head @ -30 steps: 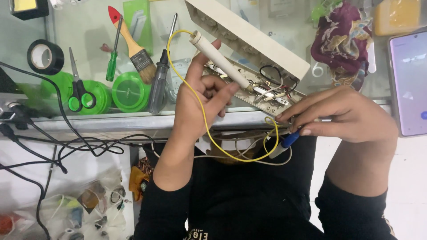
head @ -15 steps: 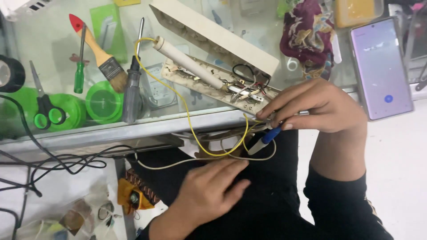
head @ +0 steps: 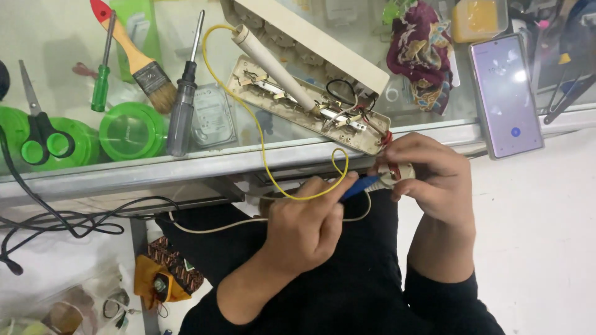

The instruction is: Repairing a power strip by disassembling the casing and soldering internal electrical connections

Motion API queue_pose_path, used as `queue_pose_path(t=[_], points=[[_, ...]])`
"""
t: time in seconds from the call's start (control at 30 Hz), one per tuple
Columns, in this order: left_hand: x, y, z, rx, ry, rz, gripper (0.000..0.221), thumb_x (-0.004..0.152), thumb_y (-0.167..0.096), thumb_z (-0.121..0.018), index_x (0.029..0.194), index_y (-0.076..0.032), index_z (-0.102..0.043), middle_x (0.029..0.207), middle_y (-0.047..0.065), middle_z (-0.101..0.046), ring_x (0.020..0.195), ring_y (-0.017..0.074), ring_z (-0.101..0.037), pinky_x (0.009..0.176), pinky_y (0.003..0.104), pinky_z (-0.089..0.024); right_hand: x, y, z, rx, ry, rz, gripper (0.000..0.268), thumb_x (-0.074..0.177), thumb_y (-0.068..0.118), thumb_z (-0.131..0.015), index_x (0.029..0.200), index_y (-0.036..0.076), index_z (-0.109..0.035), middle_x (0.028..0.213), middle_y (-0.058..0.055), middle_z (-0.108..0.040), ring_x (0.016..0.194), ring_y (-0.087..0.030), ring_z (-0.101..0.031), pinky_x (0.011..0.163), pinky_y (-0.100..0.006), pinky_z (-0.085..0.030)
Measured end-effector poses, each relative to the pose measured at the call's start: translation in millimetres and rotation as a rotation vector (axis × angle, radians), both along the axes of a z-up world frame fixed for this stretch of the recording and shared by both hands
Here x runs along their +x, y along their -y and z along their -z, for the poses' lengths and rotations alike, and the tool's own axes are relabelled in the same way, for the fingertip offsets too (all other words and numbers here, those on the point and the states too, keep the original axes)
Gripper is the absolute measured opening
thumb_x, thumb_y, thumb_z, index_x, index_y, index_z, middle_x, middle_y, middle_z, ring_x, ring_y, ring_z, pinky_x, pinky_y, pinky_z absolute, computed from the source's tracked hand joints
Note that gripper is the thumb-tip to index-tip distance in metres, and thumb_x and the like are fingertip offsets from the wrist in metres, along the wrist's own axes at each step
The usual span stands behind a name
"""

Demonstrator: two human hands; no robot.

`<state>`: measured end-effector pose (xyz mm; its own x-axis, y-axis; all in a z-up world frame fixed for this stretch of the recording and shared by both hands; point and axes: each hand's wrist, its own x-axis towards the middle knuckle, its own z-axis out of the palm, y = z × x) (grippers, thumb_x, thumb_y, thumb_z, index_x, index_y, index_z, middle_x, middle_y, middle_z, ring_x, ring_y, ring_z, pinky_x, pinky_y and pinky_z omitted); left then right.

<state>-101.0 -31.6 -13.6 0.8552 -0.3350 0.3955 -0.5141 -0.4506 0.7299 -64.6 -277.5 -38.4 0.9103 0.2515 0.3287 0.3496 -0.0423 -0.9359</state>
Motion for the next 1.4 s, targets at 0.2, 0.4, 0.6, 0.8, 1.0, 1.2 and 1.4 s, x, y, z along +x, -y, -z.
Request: queue_pose_path(t=[0.2,0.4,0.6,0.8,1.0,1.2,1.4], points=[[8,6,16,0.018,0.116,-0.163,0.028,0.102,-0.038,-0.056,0.117,-0.023,-0.075,0.074,-0.003,-0.064,0.059,0.0244,-0.068,0.053,0.034,-0.054,-9,-16,0,0.213,-0.089,0.02,0.067,0.077,0.014,-0.083,0.127,-0.015,-0.049,0.097,-0.03,-0.073,0.056,-0.016,-0.07,0.047,-0.025,-0.063],[13,7,17,-0.123,-0.02,-0.11,0.024,0.103,-0.034,-0.057,0.112,-0.019,-0.074,0.076,0.002,-0.067,0.067,0.0299,-0.071,0.056,0.038,-0.056,-14,-23,-6,0.137,-0.12,0.014,0.046,0.08,0.007,-0.08,0.116,-0.018,-0.063,0.098,-0.029,-0.076,0.062,-0.015,-0.069,0.046,-0.026,-0.062],[11,7,29,-0.23,-0.115,-0.12,0.019,0.095,-0.033,-0.072,0.107,-0.018,-0.073,0.082,0.002,-0.073,0.075,0.0299,-0.074,0.059,0.036,-0.057,-17,-20,8,0.199,-0.134,0.025,0.057,0.079,0.006,-0.08,0.126,-0.017,-0.057,0.1,-0.029,-0.075,0.066,-0.016,-0.069,0.046,-0.024,-0.062],[11,8,34,-0.177,-0.081,-0.15,0.017,0.093,-0.034,-0.074,0.102,-0.02,-0.072,0.077,0.002,-0.07,0.071,0.0292,-0.073,0.059,0.036,-0.057,-18,-15,9,0.191,-0.124,0.033,0.067,0.076,0.004,-0.081,0.132,-0.017,-0.052,0.098,-0.028,-0.075,0.058,-0.014,-0.069,0.047,-0.023,-0.062],[10,7,28,-0.143,-0.056,-0.15,0.019,0.091,-0.033,-0.077,0.1,-0.018,-0.07,0.078,0.002,-0.067,0.071,0.0281,-0.072,0.061,0.036,-0.057,-16,-3,22,0.117,-0.017,0.012,0.069,0.075,0.006,-0.082,0.132,-0.017,-0.051,0.095,-0.029,-0.075,0.068,-0.021,-0.073,0.064,-0.03,-0.062],[8,7,30,-0.123,-0.055,-0.164,0.02,0.091,-0.035,-0.077,0.1,-0.019,-0.07,0.079,-0.001,-0.068,0.071,0.0245,-0.072,0.062,0.034,-0.057,-15,-2,30,0.117,0.049,-0.029,0.068,0.076,0.008,-0.082,0.133,-0.015,-0.051,0.096,-0.029,-0.075,0.091,-0.03,-0.076,0.089,-0.04,-0.059],[5,5,31,-0.142,-0.057,-0.173,0.021,0.088,-0.033,-0.079,0.102,-0.02,-0.071,0.082,-0.001,-0.071,0.072,0.0228,-0.074,0.062,0.033,-0.058,-14,0,34,0.131,0.056,-0.054,0.071,0.077,0.011,-0.082,0.136,-0.013,-0.05,0.096,-0.028,-0.076,0.096,-0.033,-0.076,0.092,-0.042,-0.056]])
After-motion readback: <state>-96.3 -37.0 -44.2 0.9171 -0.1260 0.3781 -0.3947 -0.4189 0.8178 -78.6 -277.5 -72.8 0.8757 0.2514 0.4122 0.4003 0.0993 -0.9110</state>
